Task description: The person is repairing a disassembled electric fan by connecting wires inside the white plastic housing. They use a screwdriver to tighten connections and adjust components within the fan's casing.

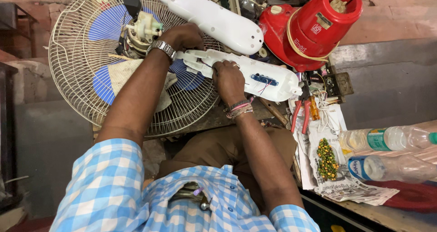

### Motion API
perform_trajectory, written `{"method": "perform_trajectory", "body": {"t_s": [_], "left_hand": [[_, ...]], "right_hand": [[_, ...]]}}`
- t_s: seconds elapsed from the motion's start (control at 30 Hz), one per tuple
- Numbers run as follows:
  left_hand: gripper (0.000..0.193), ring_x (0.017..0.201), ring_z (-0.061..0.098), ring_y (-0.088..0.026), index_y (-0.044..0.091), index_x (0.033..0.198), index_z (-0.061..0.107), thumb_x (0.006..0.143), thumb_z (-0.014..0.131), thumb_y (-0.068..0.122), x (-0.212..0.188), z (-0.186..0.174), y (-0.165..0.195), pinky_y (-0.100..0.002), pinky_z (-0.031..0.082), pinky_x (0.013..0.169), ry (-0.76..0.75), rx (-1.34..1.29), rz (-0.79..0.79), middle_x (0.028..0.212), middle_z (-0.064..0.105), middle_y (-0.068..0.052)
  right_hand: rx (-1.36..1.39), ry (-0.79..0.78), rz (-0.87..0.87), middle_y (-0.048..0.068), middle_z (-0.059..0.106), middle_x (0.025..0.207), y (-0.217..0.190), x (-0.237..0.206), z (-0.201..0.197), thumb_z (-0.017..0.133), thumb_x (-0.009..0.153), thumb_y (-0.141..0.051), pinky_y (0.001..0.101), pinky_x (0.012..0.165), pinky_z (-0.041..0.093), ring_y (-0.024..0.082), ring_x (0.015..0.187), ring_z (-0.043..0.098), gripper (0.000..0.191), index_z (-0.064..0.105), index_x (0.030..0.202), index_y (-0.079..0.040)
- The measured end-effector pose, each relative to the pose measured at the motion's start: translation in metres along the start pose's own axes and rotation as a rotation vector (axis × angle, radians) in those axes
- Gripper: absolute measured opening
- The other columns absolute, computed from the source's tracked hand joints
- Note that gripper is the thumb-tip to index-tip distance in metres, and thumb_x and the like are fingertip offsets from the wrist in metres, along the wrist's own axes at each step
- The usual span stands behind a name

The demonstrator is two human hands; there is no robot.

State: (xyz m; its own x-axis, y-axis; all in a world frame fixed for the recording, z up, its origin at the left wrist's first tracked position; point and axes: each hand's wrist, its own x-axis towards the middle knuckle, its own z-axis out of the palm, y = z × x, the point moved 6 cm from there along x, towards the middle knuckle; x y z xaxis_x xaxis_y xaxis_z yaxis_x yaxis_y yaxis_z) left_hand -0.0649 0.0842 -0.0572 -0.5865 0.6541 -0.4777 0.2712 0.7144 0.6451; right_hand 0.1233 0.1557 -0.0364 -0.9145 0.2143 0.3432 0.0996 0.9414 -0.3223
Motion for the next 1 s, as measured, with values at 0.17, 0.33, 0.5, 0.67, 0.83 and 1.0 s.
{"method": "perform_trajectory", "body": {"t_s": [0.17,0.33,0.5,0.67,0.83,1.0], "left_hand": [[0.023,0.062,0.065,-0.022,-0.004,0.086,0.076,0.076,0.079,0.016,0.001,-0.003,-0.001,-0.040,0.050,0.055,0.035,0.093,0.023,0.080,0.074,-0.017],[0.024,0.058,0.061,-0.019,-0.006,0.079,0.074,0.074,0.080,0.016,0.005,0.002,0.001,-0.040,0.046,0.051,-0.003,0.038,0.060,0.074,0.072,-0.014],[0.020,0.054,0.057,-0.016,-0.003,0.073,0.073,0.074,0.077,0.016,0.003,0.002,0.000,-0.038,0.043,0.047,-0.003,-0.008,0.018,0.068,0.069,-0.010],[0.023,0.052,0.052,-0.014,0.003,0.069,0.071,0.078,0.075,0.024,-0.001,0.001,0.000,-0.036,0.040,0.047,0.018,-0.031,-0.009,0.066,0.067,-0.007],[0.022,0.051,0.052,-0.013,0.004,0.069,0.072,0.079,0.075,0.023,0.002,0.005,0.000,-0.036,0.040,0.047,-0.004,-0.074,0.014,0.065,0.067,-0.007],[0.029,0.055,0.057,-0.018,0.002,0.075,0.074,0.082,0.073,0.030,0.002,0.009,-0.001,-0.039,0.045,0.052,-0.008,0.017,0.023,0.072,0.071,-0.010]], "right_hand": [[0.001,0.005,-0.013,0.011,0.069,0.092,0.000,0.000,0.001,0.070,0.088,-0.015,0.0456,0.078,0.052,0.034,0.091,0.064,0.009,0.072,0.095,-0.009],[0.020,0.008,0.014,0.011,0.068,0.091,0.001,0.000,0.000,0.071,0.088,-0.016,0.0457,0.077,0.052,0.034,0.091,0.064,0.008,0.074,0.092,-0.009],[0.091,-0.015,0.067,0.012,0.068,0.091,0.004,-0.002,0.000,0.071,0.088,-0.017,0.0455,0.080,0.052,0.034,0.092,0.063,0.010,0.075,0.093,-0.010],[0.126,-0.064,0.088,0.012,0.069,0.094,0.004,-0.003,0.000,0.071,0.090,-0.019,0.0462,0.084,0.050,0.035,0.094,0.063,0.013,0.075,0.098,-0.009],[0.181,-0.085,0.137,0.011,0.070,0.099,0.001,-0.001,-0.005,0.072,0.090,-0.020,0.0439,0.084,0.051,0.032,0.096,0.065,0.018,0.074,0.104,-0.009],[0.211,-0.035,0.111,0.011,0.070,0.101,-0.002,-0.002,-0.012,0.075,0.087,-0.023,0.0434,0.084,0.051,0.032,0.098,0.065,0.026,0.073,0.107,-0.007]]}}
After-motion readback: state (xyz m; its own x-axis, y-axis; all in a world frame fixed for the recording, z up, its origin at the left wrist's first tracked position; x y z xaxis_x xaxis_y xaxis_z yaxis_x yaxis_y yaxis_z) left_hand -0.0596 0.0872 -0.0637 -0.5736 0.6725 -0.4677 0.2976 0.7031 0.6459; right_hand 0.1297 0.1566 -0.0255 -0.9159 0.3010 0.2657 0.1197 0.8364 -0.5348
